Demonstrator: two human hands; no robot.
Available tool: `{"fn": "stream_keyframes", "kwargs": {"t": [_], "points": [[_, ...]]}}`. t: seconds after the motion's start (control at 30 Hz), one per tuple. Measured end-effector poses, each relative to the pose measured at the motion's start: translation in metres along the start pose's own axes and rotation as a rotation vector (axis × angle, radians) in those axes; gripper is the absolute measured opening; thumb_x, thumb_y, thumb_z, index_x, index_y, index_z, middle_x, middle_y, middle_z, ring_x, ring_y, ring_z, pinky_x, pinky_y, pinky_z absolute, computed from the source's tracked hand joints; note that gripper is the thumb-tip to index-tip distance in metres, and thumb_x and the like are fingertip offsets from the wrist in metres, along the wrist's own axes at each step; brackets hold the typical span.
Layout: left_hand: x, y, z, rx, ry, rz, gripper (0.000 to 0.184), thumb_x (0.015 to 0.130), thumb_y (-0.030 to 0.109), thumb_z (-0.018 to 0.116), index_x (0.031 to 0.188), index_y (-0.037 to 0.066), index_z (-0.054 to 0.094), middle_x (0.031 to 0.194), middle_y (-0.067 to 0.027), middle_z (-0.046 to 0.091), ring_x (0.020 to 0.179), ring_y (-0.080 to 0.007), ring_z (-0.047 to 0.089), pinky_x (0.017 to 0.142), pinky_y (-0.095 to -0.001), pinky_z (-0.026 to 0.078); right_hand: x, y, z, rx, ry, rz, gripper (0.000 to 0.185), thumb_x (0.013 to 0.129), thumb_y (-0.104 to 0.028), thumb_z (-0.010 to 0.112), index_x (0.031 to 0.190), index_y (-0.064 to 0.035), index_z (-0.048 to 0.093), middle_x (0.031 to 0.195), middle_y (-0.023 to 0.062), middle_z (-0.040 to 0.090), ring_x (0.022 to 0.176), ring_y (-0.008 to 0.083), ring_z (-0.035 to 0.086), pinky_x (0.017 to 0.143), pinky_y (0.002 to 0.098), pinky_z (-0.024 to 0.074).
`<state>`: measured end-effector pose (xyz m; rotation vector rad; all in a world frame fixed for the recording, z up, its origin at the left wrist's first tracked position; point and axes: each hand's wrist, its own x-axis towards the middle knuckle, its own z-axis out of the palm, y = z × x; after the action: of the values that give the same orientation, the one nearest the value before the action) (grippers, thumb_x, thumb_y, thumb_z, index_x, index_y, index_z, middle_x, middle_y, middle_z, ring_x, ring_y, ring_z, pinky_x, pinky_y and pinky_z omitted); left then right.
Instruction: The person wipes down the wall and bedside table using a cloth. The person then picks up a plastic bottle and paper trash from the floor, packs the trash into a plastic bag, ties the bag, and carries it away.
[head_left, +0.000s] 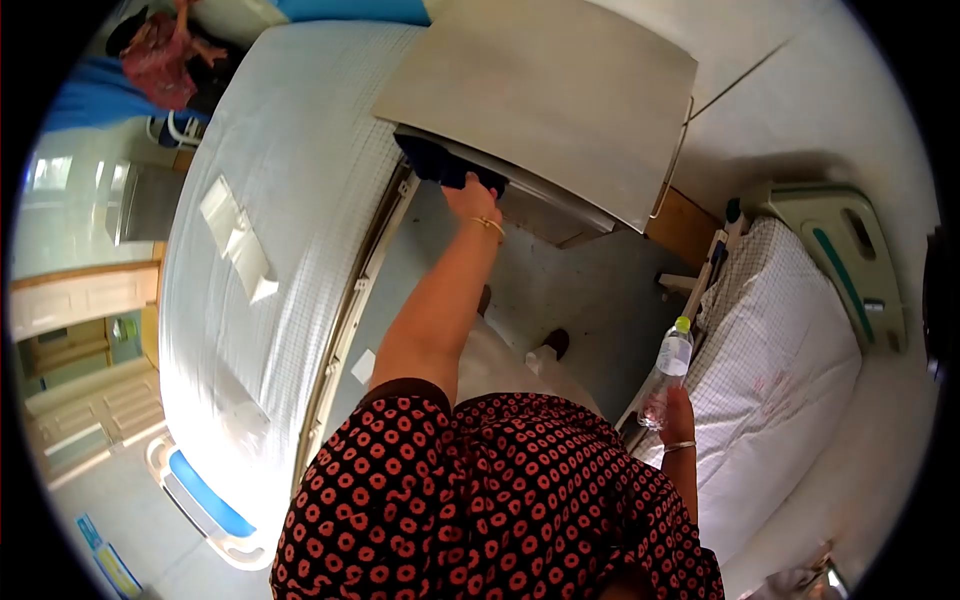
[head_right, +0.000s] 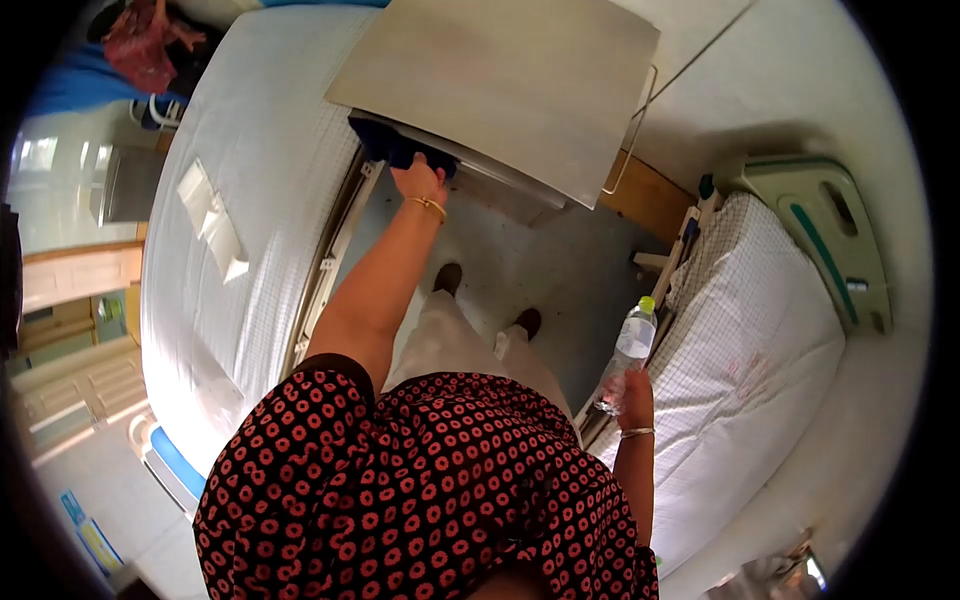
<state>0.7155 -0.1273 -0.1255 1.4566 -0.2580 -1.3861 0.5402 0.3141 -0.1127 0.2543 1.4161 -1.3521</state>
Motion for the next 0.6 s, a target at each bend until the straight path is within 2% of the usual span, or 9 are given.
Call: {"fn": "stream_keyframes", "kwargs": {"t": [0.07,0.17,0.2,0.27,0.4,0.47,0.53,0.57,0.6], "points": [[-0.007,-0.001,-0.023,0.048,-0.147,-0.068,0.032,0.082,0.009,0.050,0.111,0.015,0.039,0.095,-0.0043,0.050,0.064,-0.0156,0.047,0.046,-0.0249,0.040,0.011,-0.001,-0.017,0.037,-0.054,0.017,0.031,0.083,-0.026,0.047,0.107,-0.0067,0.042,0.073,0.0030,0.053,0.058,0.0149,0.053,0.049,0.0272,0.0462],[-0.054,-0.040,-0.079,0.643,-0.623,-0.167,0.030,0.081,0.011,0.052,0.109,0.012,0.040,0.093,-0.0035,0.055,0.074,-0.0176,0.053,0.053,-0.0290,0.042,0.023,-0.005,-0.019,-0.061,-0.011,0.041,0.031,0.084,-0.027,0.046,0.105,-0.0052,0.043,0.075,0.0044,0.054,0.060,0.0159,0.055,0.051,0.0282,0.0466],[-0.068,-0.060,-0.090,0.542,-0.728,-0.346,0.030,0.082,0.013,0.052,0.109,0.012,0.041,0.095,-0.0035,0.054,0.077,-0.0175,0.053,0.057,-0.0304,0.044,0.025,-0.006,-0.011,-0.012,-0.009,0.037,0.031,0.084,-0.028,0.045,0.104,-0.0037,0.045,0.078,0.0058,0.055,0.061,0.0160,0.055,0.052,0.0280,0.0466],[-0.103,-0.071,-0.085,0.372,-0.655,-0.559,0.039,0.080,0.016,0.054,0.115,0.009,0.040,0.098,-0.0063,0.052,0.078,-0.0173,0.052,0.055,-0.0286,0.045,0.032,-0.004,-0.004,-0.008,-0.035,0.043,0.034,0.083,-0.030,0.046,0.104,-0.0023,0.044,0.075,0.0073,0.056,0.059,0.0173,0.055,0.051,0.0286,0.0464],[-0.101,-0.078,-0.055,0.232,-0.705,-0.641,0.034,0.081,0.017,0.053,0.112,0.011,0.041,0.100,-0.0051,0.050,0.082,-0.0179,0.050,0.057,-0.0321,0.045,0.029,-0.014,0.028,-0.024,-0.050,0.040,0.039,0.081,-0.032,0.050,0.105,-0.0011,0.044,0.075,0.0089,0.056,0.062,0.0192,0.056,0.053,0.0294,0.0470],[-0.069,-0.059,-0.034,-0.053,-0.564,-0.575,0.023,0.082,0.015,0.048,0.104,0.011,0.043,0.094,-0.0062,0.049,0.080,-0.0195,0.049,0.057,-0.0343,0.045,0.029,-0.010,0.033,-0.014,-0.021,0.035,0.040,0.081,-0.034,0.051,0.105,-0.0019,0.044,0.075,0.0086,0.057,0.063,0.0194,0.056,0.053,0.0299,0.0473],[0.006,-0.040,-0.023,-0.167,-0.416,-0.530,0.015,0.082,0.013,0.045,0.097,0.010,0.042,0.088,-0.0079,0.047,0.077,-0.0210,0.048,0.056,-0.0347,0.044,0.028,-0.007,0.035,-0.013,-0.056,0.042,0.039,0.083,-0.034,0.049,0.106,-0.0024,0.044,0.079,0.0080,0.056,0.064,0.0190,0.056,0.054,0.0303,0.0473],[0.027,-0.012,-0.017,-0.129,-0.286,-0.448,0.017,0.081,0.011,0.045,0.096,0.006,0.041,0.087,-0.0100,0.046,0.075,-0.0224,0.048,0.055,-0.0352,0.044,0.027,-0.005,0.037,-0.012,-0.092,0.051,0.038,0.085,-0.033,0.046,0.107,-0.0029,0.044,0.083,0.0074,0.056,0.066,0.0186,0.056,0.056,0.0307,0.0473],[0.070,-0.004,-0.019,-0.085,-0.268,-0.337,0.011,0.084,0.013,0.044,0.090,0.005,0.050,0.083,-0.0080,0.051,0.076,-0.0210,0.051,0.061,-0.0340,0.046,0.026,-0.002,0.040,-0.011,-0.086,0.054,0.038,0.085,-0.033,0.046,0.107,-0.0029,0.044,0.083,0.0074,0.056,0.066,0.0186,0.056,0.056,0.0307,0.0473]]}}
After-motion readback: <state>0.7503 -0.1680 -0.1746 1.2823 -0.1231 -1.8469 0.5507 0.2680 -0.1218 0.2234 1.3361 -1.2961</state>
